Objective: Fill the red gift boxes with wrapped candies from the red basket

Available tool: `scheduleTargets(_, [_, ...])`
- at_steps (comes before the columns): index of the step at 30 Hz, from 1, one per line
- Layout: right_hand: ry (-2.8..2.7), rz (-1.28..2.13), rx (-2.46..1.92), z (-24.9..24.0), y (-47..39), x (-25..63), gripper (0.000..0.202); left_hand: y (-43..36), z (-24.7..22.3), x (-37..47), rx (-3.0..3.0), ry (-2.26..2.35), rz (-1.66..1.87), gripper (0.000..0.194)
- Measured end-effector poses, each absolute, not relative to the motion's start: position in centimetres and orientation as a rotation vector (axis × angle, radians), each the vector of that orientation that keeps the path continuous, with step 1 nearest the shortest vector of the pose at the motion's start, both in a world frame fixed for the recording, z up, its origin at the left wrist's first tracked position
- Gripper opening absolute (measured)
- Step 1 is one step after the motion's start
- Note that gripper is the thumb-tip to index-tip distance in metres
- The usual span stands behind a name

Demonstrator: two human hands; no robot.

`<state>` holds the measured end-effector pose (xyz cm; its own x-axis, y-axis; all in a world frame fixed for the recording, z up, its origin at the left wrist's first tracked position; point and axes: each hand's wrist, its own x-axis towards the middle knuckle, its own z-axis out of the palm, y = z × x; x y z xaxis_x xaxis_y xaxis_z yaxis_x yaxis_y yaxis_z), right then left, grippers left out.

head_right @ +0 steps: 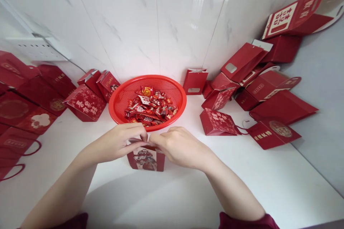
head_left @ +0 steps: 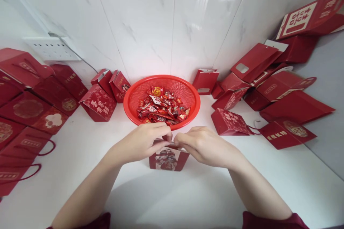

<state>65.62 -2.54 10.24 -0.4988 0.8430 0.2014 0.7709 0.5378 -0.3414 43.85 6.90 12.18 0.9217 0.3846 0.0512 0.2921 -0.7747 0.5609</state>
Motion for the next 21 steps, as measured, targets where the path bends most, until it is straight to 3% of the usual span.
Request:
scheduleTargets(9, [-2.448, 0.524, -1.302, 10.4, -2.4, 65.9, 0.037, 7.2, 12.9, 43.2, 2.435, 0.446, 0.016, 0.023])
scheduleTargets(15, [-2.396, 0.654, -1.366, 10.5, -2.1, 67.1, 0.041, 7.3, 13.7, 42.8, 2.463, 0.416, -0.078, 0.049])
scheduleTargets(17, [-2.369, 0.651, -1.393, 10.6, -2.1, 67.4, 0.041, 7.4, 13.9, 42.5, 2.497, 0.435, -0.056, 0.043])
scheduleTargets(21, [-2.345, 0.621, -1.406, 10.7, -2.1, 67.6, 0.039, 7.4, 14.3, 42.2, 2.499, 0.49, -0.046, 0.012])
